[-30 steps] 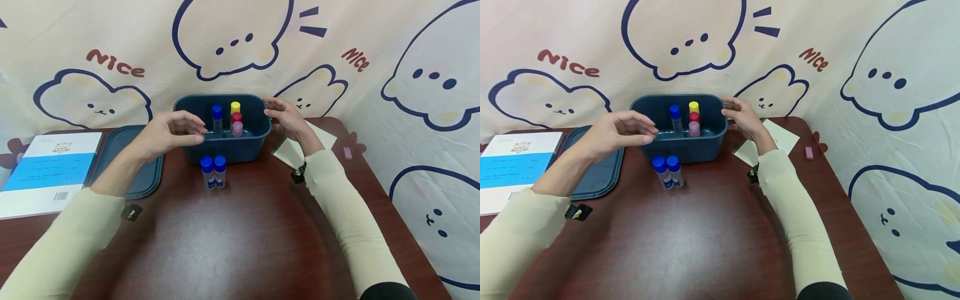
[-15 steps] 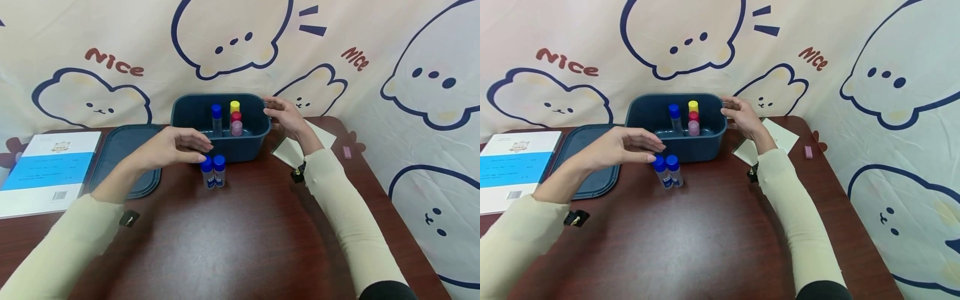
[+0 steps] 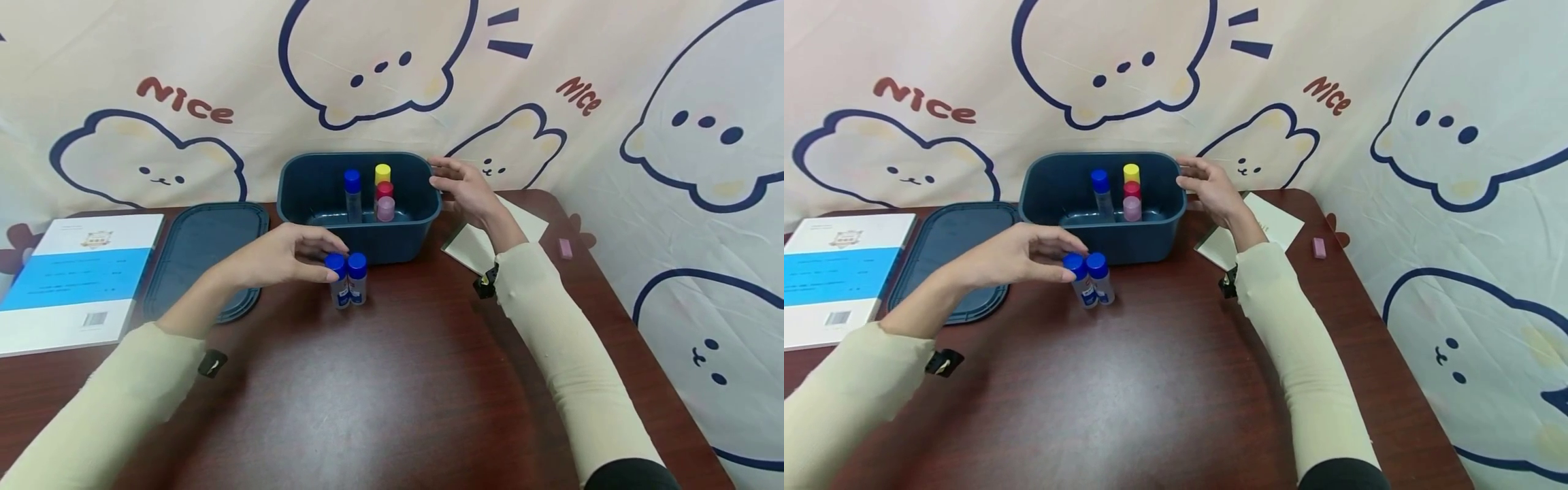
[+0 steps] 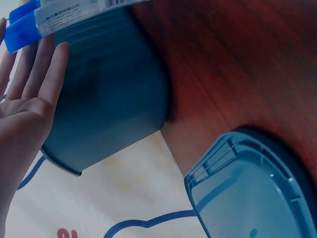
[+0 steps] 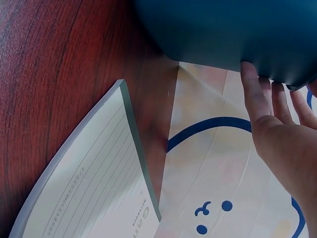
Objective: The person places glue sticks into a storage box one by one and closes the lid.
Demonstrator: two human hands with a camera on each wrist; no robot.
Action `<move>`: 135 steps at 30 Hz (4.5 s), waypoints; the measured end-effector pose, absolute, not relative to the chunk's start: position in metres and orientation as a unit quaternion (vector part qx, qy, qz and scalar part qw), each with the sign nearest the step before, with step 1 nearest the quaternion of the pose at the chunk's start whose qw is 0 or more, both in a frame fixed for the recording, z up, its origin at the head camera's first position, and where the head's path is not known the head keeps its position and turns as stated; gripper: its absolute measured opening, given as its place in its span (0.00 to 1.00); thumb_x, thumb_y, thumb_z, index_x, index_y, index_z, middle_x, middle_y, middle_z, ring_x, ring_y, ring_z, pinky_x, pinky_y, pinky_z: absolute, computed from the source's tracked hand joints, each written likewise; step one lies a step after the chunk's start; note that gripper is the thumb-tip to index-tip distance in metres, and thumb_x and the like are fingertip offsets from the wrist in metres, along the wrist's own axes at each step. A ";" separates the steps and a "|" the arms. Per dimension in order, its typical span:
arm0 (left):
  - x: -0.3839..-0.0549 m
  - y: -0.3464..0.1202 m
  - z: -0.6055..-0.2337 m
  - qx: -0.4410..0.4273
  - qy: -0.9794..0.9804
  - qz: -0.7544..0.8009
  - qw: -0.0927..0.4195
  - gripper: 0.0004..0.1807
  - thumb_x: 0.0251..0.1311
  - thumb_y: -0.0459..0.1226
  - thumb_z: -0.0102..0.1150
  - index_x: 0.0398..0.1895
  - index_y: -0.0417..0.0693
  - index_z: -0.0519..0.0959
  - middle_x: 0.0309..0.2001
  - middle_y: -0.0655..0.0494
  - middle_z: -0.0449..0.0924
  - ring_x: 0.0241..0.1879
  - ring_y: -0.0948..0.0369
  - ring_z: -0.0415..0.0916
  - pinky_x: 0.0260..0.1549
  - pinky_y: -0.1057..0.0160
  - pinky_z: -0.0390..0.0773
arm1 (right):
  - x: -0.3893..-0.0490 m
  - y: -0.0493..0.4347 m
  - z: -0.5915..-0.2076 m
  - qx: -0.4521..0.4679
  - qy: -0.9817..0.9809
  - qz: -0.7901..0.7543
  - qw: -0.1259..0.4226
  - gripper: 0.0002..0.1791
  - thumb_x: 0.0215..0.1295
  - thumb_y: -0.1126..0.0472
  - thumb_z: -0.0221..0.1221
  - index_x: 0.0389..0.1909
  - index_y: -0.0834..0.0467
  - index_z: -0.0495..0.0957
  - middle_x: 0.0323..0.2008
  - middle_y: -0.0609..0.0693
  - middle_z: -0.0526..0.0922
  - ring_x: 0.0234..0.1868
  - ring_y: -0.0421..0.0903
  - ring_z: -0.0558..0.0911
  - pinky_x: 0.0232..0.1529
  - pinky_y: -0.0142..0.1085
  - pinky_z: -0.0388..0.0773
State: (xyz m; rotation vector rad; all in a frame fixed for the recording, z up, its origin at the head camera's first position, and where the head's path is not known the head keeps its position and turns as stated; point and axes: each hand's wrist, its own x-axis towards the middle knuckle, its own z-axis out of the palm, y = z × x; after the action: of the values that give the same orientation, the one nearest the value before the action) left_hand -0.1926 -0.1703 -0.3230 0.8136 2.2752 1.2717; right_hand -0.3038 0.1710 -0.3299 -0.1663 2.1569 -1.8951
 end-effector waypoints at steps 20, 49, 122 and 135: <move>-0.189 -0.170 -0.332 0.288 0.825 0.451 0.183 0.17 0.63 0.38 0.70 0.54 0.44 0.82 0.51 0.51 0.83 0.52 0.53 0.79 0.56 0.45 0.78 | -0.305 0.170 -0.330 -0.061 0.743 -0.652 0.135 0.25 0.78 0.62 0.53 0.73 0.53 0.67 0.68 0.55 0.71 0.61 0.57 0.76 0.61 0.51 0.77; -0.186 -0.186 -0.297 0.268 0.840 0.466 0.071 0.15 0.64 0.38 0.70 0.53 0.48 0.83 0.47 0.54 0.84 0.46 0.56 0.79 0.43 0.65 0.83 | -0.302 0.172 -0.330 -0.065 0.732 -0.665 0.135 0.25 0.78 0.64 0.53 0.73 0.54 0.67 0.68 0.56 0.71 0.62 0.58 0.75 0.61 0.52 0.76; -0.224 -0.161 -0.293 0.127 0.622 0.772 -0.005 0.18 0.59 0.31 0.72 0.51 0.38 0.80 0.50 0.43 0.81 0.46 0.52 0.81 0.43 0.58 0.84 | -0.302 0.170 -0.330 -0.052 0.719 -0.679 0.140 0.26 0.77 0.66 0.53 0.74 0.56 0.66 0.69 0.57 0.69 0.63 0.60 0.73 0.64 0.55 0.71; -0.234 -0.151 -0.298 0.102 0.676 0.730 0.005 0.19 0.56 0.35 0.75 0.49 0.42 0.80 0.45 0.46 0.82 0.41 0.56 0.84 0.39 0.61 0.85 | -0.302 0.171 -0.330 -0.055 0.730 -0.667 0.135 0.26 0.77 0.64 0.54 0.73 0.55 0.67 0.68 0.55 0.70 0.61 0.56 0.75 0.60 0.50 0.77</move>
State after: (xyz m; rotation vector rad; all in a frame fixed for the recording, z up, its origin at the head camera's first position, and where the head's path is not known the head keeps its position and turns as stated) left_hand -0.2340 -0.1513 -0.2977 0.3196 2.1153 2.2858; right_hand -0.3021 0.1708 -0.3300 -0.1584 2.1161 -1.9330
